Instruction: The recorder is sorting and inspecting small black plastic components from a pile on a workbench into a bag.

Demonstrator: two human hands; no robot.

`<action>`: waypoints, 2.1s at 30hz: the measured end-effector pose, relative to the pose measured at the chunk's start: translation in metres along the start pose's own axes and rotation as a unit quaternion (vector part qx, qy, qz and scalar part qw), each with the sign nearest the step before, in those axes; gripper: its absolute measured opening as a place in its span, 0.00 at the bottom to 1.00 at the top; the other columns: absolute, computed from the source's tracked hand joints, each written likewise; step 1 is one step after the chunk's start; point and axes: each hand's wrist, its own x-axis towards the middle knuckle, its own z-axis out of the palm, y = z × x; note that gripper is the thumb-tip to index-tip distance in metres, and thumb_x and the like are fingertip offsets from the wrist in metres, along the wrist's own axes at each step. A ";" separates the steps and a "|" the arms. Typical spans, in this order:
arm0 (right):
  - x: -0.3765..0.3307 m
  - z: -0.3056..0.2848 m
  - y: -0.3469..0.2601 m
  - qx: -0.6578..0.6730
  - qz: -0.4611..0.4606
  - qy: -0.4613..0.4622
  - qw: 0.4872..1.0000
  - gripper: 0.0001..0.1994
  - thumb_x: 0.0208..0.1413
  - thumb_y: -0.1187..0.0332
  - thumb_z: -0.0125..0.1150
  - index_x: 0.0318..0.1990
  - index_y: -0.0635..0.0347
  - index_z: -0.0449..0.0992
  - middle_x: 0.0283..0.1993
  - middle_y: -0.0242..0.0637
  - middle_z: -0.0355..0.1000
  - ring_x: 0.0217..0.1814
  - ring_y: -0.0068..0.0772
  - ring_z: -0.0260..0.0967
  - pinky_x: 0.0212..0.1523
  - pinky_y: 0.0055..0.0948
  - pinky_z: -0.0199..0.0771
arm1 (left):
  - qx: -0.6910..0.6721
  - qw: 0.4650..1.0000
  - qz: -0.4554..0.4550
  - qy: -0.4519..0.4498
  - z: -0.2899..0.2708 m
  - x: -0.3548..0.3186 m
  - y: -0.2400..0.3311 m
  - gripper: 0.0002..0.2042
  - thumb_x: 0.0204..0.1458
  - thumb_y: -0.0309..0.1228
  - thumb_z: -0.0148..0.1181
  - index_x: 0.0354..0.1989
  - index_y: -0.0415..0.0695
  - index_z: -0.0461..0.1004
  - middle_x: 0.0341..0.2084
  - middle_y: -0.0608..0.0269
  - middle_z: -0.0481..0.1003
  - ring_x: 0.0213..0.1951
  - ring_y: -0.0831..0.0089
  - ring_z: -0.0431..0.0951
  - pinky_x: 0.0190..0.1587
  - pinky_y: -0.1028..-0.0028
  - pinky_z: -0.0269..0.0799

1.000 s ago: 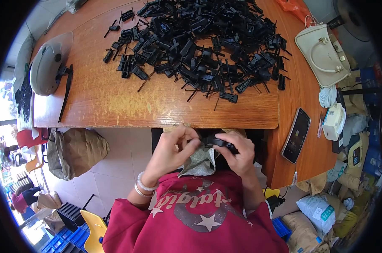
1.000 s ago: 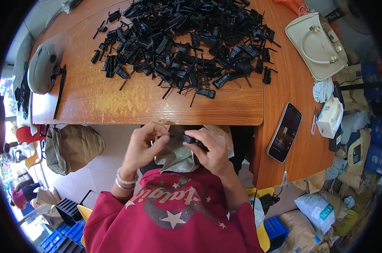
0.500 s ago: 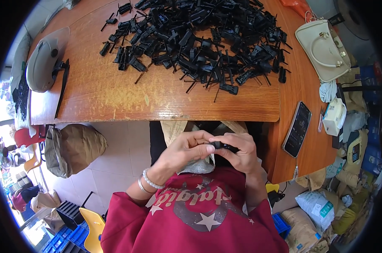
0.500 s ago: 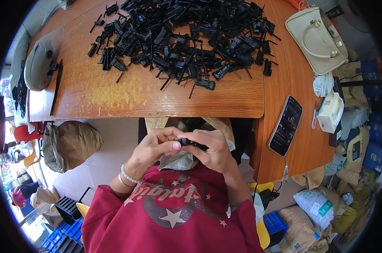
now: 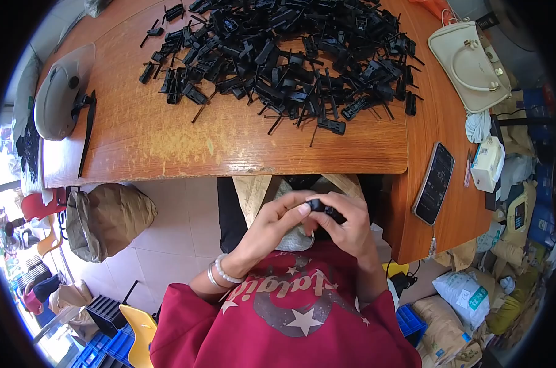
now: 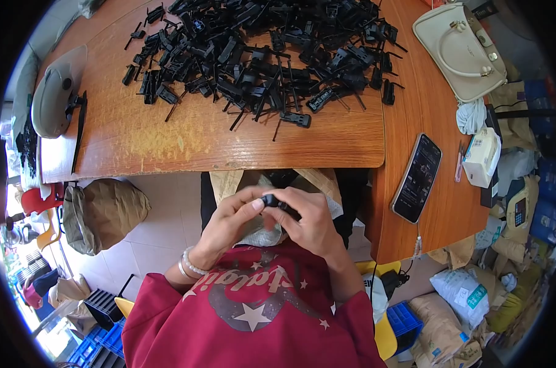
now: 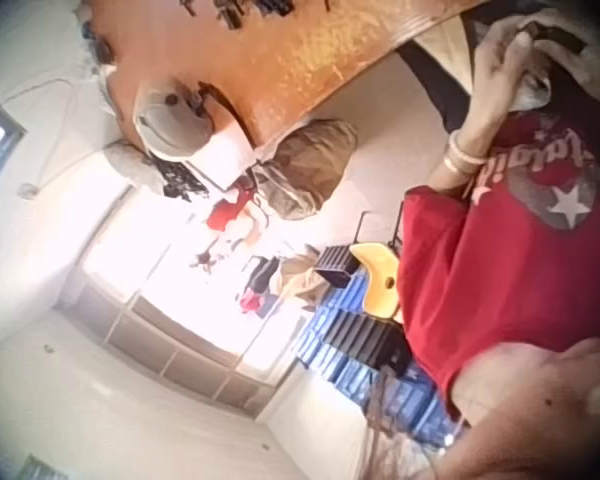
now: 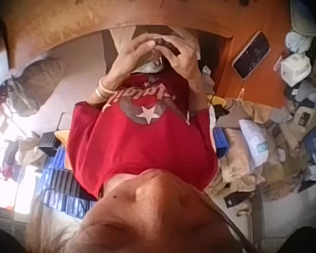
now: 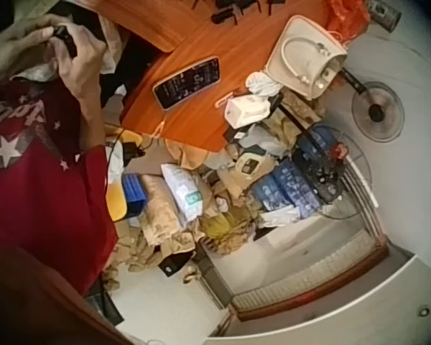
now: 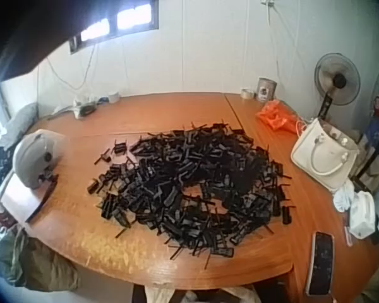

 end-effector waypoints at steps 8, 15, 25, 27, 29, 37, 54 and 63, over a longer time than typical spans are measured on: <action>-0.006 0.007 0.002 0.140 0.266 0.010 0.954 0.08 0.54 0.70 0.56 0.29 0.67 0.72 0.14 0.26 0.62 0.14 0.13 0.55 0.15 0.17 0.51 | 0.650 0.674 0.348 -0.041 -0.010 -0.003 0.009 0.26 0.45 0.21 0.57 0.55 0.32 0.59 0.34 0.49 0.70 0.31 0.57 0.74 0.33 0.68 0.71; -0.015 0.009 -0.013 0.089 0.190 -0.021 0.977 0.09 0.56 0.69 0.53 0.40 0.65 0.70 0.22 0.29 0.66 0.20 0.14 0.59 0.18 0.16 0.55 | 0.565 0.785 0.251 -0.011 -0.007 0.000 0.016 0.18 0.49 0.23 0.55 0.50 0.34 0.64 0.30 0.50 0.68 0.28 0.55 0.71 0.30 0.66 0.69; -0.017 0.010 -0.025 0.169 0.242 -0.062 0.954 0.10 0.58 0.72 0.49 0.45 0.68 0.65 0.32 0.40 0.69 0.30 0.24 0.67 0.34 0.24 0.67 | 0.474 0.855 0.206 -0.038 -0.008 -0.005 0.022 0.17 0.50 0.20 0.51 0.50 0.35 0.64 0.29 0.53 0.70 0.30 0.61 0.74 0.31 0.69 0.69; -0.016 0.009 -0.024 0.173 0.242 -0.066 0.952 0.10 0.57 0.72 0.50 0.44 0.68 0.65 0.32 0.42 0.70 0.31 0.26 0.69 0.34 0.25 0.68 | 0.493 0.840 0.222 -0.043 -0.008 -0.004 0.021 0.17 0.50 0.20 0.52 0.49 0.34 0.64 0.28 0.51 0.69 0.29 0.58 0.73 0.32 0.68 0.69; -0.015 0.009 -0.024 0.183 0.243 -0.064 0.950 0.10 0.57 0.72 0.50 0.43 0.69 0.66 0.30 0.40 0.70 0.29 0.25 0.68 0.32 0.24 0.68 | 0.504 0.830 0.234 -0.049 -0.008 -0.005 0.021 0.17 0.50 0.21 0.52 0.49 0.33 0.63 0.29 0.48 0.68 0.29 0.53 0.72 0.31 0.65 0.68; -0.011 0.010 0.006 0.229 0.302 -0.079 0.922 0.08 0.56 0.73 0.50 0.39 0.68 0.70 0.23 0.34 0.69 0.18 0.19 0.62 0.19 0.17 0.59 | 0.559 0.785 0.263 -0.028 -0.021 0.007 0.008 0.17 0.49 0.24 0.55 0.47 0.31 0.63 0.31 0.46 0.68 0.28 0.48 0.71 0.30 0.61 0.68; -0.009 0.013 0.020 0.114 0.231 0.071 0.964 0.08 0.58 0.73 0.49 0.42 0.67 0.71 0.23 0.32 0.68 0.19 0.14 0.60 0.19 0.16 0.59 | 0.644 0.625 0.381 0.221 -0.019 0.055 0.046 0.03 0.50 0.25 0.55 0.30 0.41 0.69 0.24 0.57 0.68 0.24 0.57 0.72 0.22 0.65 0.64; 0.011 0.014 0.020 0.269 0.242 0.138 0.922 0.09 0.58 0.71 0.52 0.41 0.68 0.71 0.23 0.31 0.68 0.16 0.11 0.57 0.15 0.13 0.54 | 0.536 0.657 0.467 0.252 -0.046 0.039 0.038 0.09 0.45 0.17 0.58 0.35 0.40 0.76 0.16 0.59 0.66 0.16 0.70 0.66 0.19 0.74 0.60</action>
